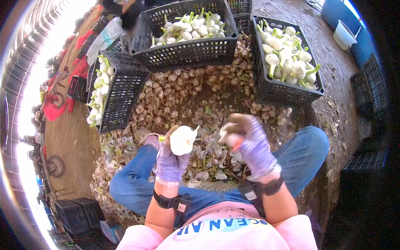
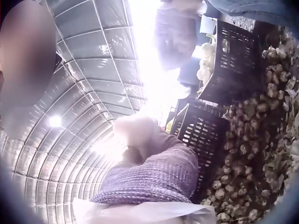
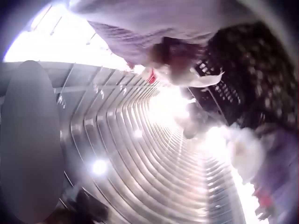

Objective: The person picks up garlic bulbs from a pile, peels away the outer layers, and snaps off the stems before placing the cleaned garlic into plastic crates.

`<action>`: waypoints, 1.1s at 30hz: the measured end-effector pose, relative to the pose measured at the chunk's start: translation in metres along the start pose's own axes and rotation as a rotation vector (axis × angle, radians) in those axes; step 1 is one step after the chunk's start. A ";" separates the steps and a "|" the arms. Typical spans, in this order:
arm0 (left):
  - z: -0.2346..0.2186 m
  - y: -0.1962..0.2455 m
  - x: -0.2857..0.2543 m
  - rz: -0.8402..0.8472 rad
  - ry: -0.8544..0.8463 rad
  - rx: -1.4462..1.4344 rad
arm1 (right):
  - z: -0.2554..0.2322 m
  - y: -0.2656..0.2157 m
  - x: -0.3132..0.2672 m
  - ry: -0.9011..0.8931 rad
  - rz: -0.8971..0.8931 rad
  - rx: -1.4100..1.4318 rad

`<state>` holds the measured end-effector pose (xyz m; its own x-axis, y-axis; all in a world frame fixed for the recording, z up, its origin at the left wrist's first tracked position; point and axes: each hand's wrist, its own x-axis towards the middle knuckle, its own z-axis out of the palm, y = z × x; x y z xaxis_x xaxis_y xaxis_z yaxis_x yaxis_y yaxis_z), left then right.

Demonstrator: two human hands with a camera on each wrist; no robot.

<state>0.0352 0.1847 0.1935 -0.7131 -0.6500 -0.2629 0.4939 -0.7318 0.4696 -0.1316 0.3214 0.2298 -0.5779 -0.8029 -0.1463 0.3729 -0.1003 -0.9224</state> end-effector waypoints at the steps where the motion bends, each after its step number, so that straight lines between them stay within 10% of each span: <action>1: -0.003 -0.001 -0.001 0.015 0.002 0.086 | 0.006 0.004 -0.005 -0.034 0.040 0.006; 4: -0.006 -0.009 0.005 -0.064 0.002 0.241 | 0.013 0.023 -0.005 -0.131 -0.224 -0.268; 11: -0.020 -0.020 0.017 0.106 0.154 0.196 | 0.020 0.041 -0.009 -0.389 0.166 -0.133; 14: -0.021 -0.022 0.022 0.177 0.271 0.168 | 0.015 0.058 -0.002 -0.194 -0.019 -0.219; 20: 0.016 -0.024 0.010 -0.007 -0.135 0.746 | -0.001 0.071 0.008 0.028 0.203 0.550; 24: 0.005 -0.014 0.012 0.007 -0.045 0.614 | -0.051 0.108 0.023 -0.061 0.230 0.738; 27: -0.016 -0.009 0.012 -0.012 0.092 0.724 | -0.064 0.061 0.057 0.221 0.154 0.577; 29: -0.019 -0.007 0.015 -0.040 0.105 0.718 | -0.089 0.006 0.095 -0.106 -0.065 0.711; 33: -0.016 -0.009 0.018 -0.003 0.131 0.611 | -0.124 -0.078 0.166 0.354 -0.189 0.743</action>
<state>0.0257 0.1766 0.1710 -0.6275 -0.6964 -0.3482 0.0901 -0.5092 0.8559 -0.3465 0.2691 0.2329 -0.8257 -0.5147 -0.2309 0.5562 -0.6744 -0.4856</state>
